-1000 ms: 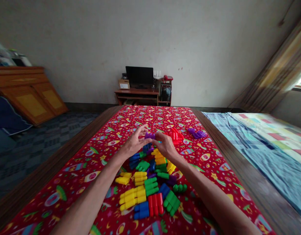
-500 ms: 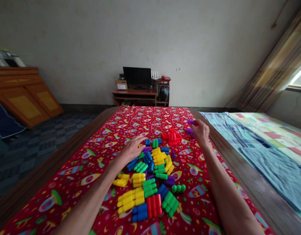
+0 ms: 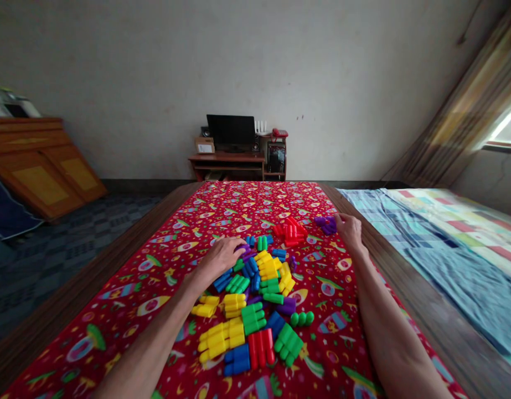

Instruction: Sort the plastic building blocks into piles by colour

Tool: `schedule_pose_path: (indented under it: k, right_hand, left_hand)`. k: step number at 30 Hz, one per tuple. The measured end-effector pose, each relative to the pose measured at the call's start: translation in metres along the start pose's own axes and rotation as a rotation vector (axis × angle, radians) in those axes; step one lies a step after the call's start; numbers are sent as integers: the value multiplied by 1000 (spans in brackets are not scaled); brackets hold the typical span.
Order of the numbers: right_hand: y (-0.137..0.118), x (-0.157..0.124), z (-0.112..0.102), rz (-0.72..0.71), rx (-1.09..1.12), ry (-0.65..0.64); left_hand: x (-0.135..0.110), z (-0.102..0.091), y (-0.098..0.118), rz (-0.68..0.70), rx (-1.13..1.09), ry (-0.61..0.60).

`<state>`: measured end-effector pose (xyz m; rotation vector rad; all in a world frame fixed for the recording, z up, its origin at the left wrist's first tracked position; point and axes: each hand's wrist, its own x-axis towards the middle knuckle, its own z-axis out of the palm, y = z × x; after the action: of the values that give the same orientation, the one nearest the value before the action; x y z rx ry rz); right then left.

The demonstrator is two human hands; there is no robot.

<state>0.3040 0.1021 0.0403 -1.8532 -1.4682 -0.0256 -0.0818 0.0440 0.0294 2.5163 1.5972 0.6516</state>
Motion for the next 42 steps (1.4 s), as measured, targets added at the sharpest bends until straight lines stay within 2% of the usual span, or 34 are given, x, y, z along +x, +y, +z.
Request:
schedule_pose_path:
  k: [3,6,8,10,12,14,16,20,24,27,30,32,36,39,42]
  right_hand:
    - [-17,4,-8,1,4,59]
    - [-52,0,-13,-108,122,24]
    - [-83,-13,-14,-272,282,-101]
    - [-114,-35,-11,-508,450,-325]
    - [-139,-58,-6,-707,480,-545]
    - [-155,-77,-2,-788,419,-633]
    - [-161,-85,-2,-791,373,-620]
    - [-145,-61,-13,-682,281,-514]
    - [-94,-19,-30,-360,-70,-411]
    - [-53,2,-37,-141,-287,-438]
    - [-30,9,-34,-28,-321,-457]
    - [-25,8,-30,23,-289,-406]
    - [-28,5,-26,80,-216,-175]
    - [-38,3,-30,26,-195,-77]
    - [-54,-1,-36,-70,-180,-53]
  left_hand:
    - [3,-8,7,-38,-92,143]
    - [5,-15,18,-68,-298,252]
    - [5,-17,27,-99,-472,232]
    - [5,-15,34,-128,-606,210]
    - [5,-14,40,-122,-681,211]
    - [5,-13,44,-93,-699,214]
    - [5,-13,46,-66,-688,200]
    - [6,-14,38,-43,-571,188]
    - [3,-11,14,-23,-196,171]
    - [0,0,-1,-68,-97,68]
    - [-2,12,-6,-54,-97,4]
    - [-2,19,-5,6,-92,16]
    - [-3,23,-4,95,-51,9]
    - [-3,21,-2,93,-47,24]
    - [-2,15,3,74,-56,37]
